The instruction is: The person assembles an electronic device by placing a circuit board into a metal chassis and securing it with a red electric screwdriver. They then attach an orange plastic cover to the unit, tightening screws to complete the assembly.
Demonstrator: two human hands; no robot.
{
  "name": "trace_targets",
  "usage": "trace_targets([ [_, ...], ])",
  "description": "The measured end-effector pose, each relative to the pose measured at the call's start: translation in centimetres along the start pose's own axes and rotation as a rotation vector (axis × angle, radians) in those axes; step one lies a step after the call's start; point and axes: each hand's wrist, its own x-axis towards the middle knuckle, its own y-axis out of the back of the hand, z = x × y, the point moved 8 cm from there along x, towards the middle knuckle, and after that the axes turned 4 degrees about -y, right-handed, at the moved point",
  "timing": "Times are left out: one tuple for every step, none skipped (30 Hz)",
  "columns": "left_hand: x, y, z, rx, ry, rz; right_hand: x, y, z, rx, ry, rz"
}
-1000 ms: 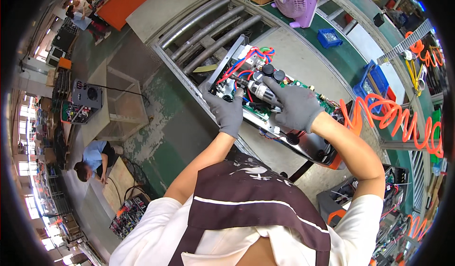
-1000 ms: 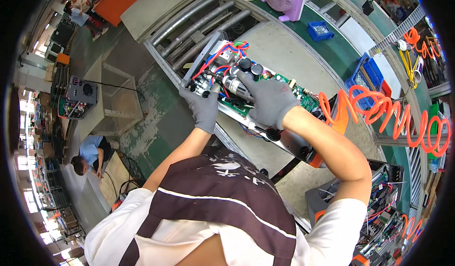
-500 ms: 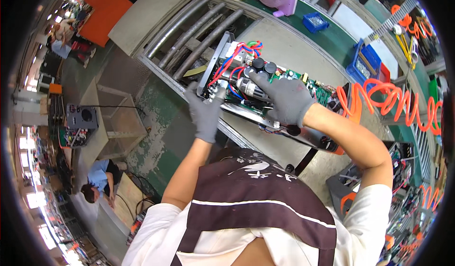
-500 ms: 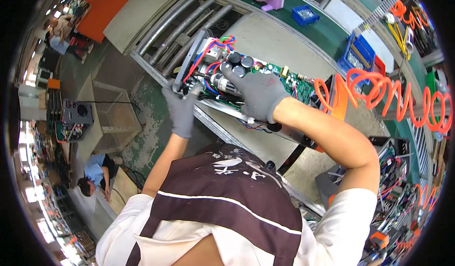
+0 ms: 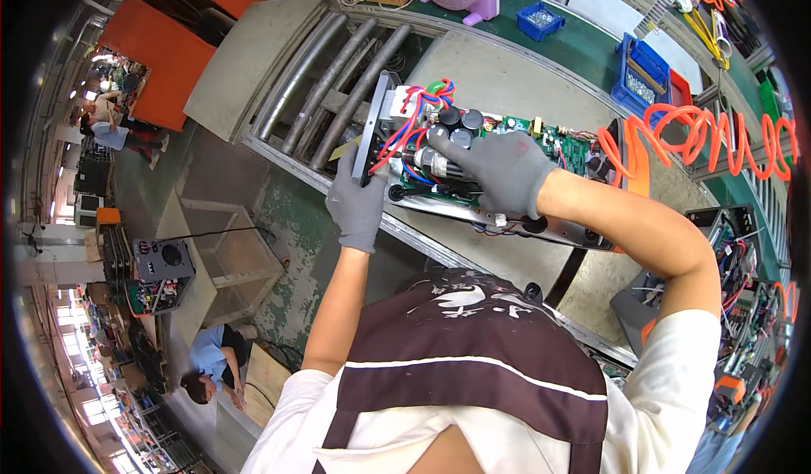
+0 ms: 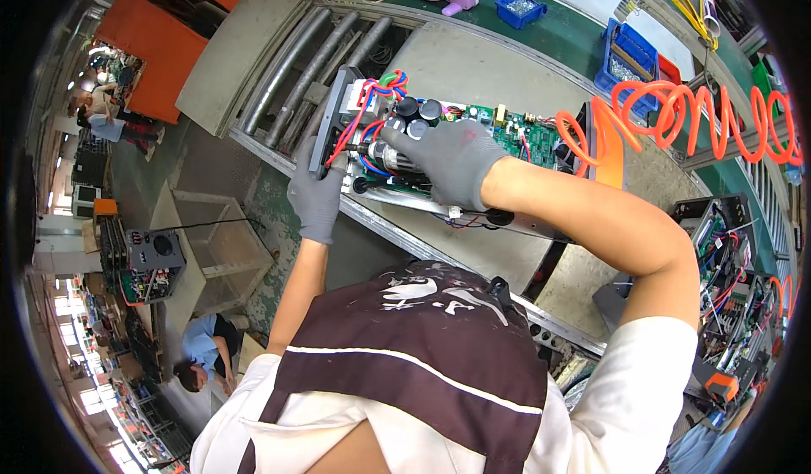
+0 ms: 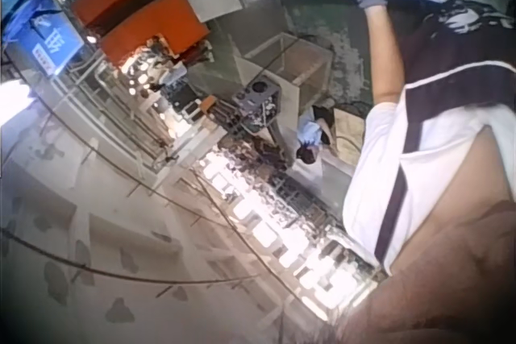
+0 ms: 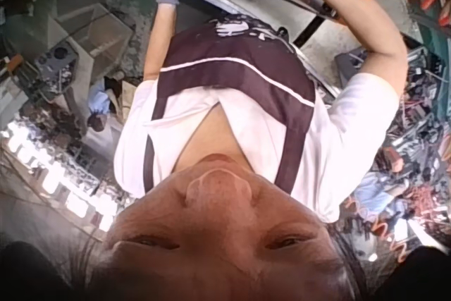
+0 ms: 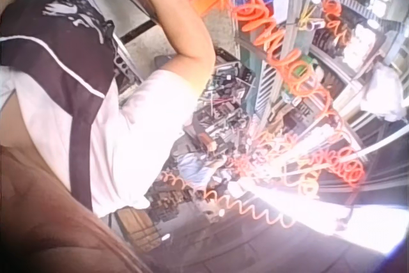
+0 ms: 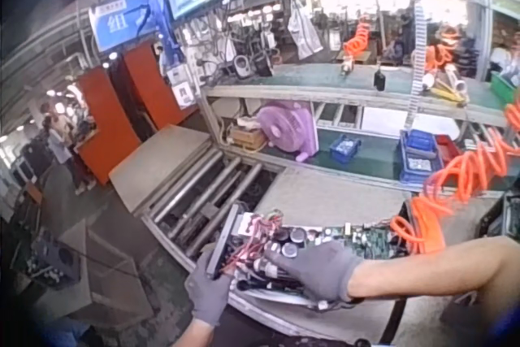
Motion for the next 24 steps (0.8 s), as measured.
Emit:
trace_targets([
  [0.1, -0.1, -0.3, -0.053, -0.013, -0.016, -0.1, 0.2, -0.1, 0.002, 0.002, 0.01],
  [0.1, -0.2, -0.4, -0.107, -0.026, -0.031, -0.2, 0.1, -0.1, 0.018, -0.008, 0.003],
  [0.2, -0.1, 0.0, -0.122, -0.034, -0.058, -0.2, -0.1, 0.0, 0.03, -0.015, -0.004],
  [0.1, 0.2, 0.6, -0.137, -0.041, -0.084, -0.2, -0.1, 0.0, 0.043, -0.022, -0.011],
  [0.1, 0.2, 1.0, -0.153, -0.048, -0.111, -0.3, -0.1, 0.0, 0.037, -0.04, -0.043],
  [0.2, 0.1, 0.7, -0.126, -0.058, -0.125, -0.3, -0.2, -0.2, 0.042, -0.056, -0.062],
  [0.4, -0.2, 0.1, -0.099, -0.068, -0.14, -0.4, -0.3, -0.2, 0.047, -0.073, -0.082],
  [0.5, -0.4, -0.2, -0.073, -0.078, -0.156, -0.5, -0.5, -0.1, 0.053, -0.09, -0.101],
  [0.5, -0.2, 0.3, -0.042, -0.105, -0.162, -0.7, -0.4, -0.2, 0.047, -0.056, -0.074],
  [0.5, -0.2, 0.0, -0.036, -0.119, -0.155, -1.0, -0.4, -0.1, 0.055, -0.062, -0.099],
  [0.6, -0.3, -0.4, -0.03, -0.134, -0.147, -1.4, -0.2, -0.3, 0.064, -0.069, -0.123],
  [0.8, -0.3, -0.1, -0.028, -0.158, -0.141, -1.7, 0.0, -0.2, 0.071, -0.083, -0.142],
  [0.6, -0.7, -0.7, -0.064, -0.029, -0.235, -1.8, -0.3, -0.2, 0.051, -0.086, -0.152],
  [0.4, -0.5, -0.4, -0.068, -0.03, -0.253, -1.8, -0.4, -0.3, 0.059, -0.087, -0.165],
  [0.4, -0.3, -0.2, -0.072, -0.033, -0.266, -1.8, -0.3, -0.6, 0.062, -0.086, -0.176],
  [0.4, -0.1, 0.0, -0.077, -0.035, -0.277, -1.8, -0.2, -0.8, 0.065, -0.083, -0.187],
  [0.4, -0.3, -0.3, -0.062, -0.04, -0.282, -1.7, -0.1, -0.9, 0.064, -0.092, -0.187],
  [0.5, -0.2, -0.2, -0.067, -0.053, -0.284, -1.8, 0.0, -1.0, 0.065, -0.089, -0.163],
  [0.5, -0.3, 0.1, -0.071, -0.065, -0.285, -1.9, 0.0, -1.0, 0.066, -0.085, -0.139],
  [0.5, -0.3, 0.3, -0.075, -0.077, -0.287, -2.0, 0.1, -0.9, 0.067, -0.081, -0.116],
  [0.4, -0.5, 0.0, -0.069, -0.045, -0.299, -2.1, 0.1, -1.0, 0.055, -0.066, -0.1],
  [0.4, -0.4, -0.1, -0.058, -0.04, -0.298, -1.8, 0.0, -1.1, 0.046, -0.057, -0.103],
  [0.4, -0.5, -0.2, -0.047, -0.035, -0.297, -1.6, 0.0, -1.2, 0.036, -0.049, -0.106],
  [0.4, -0.5, -0.3, -0.037, -0.031, -0.3, -1.5, -0.1, -1.3, 0.028, -0.044, -0.11],
])
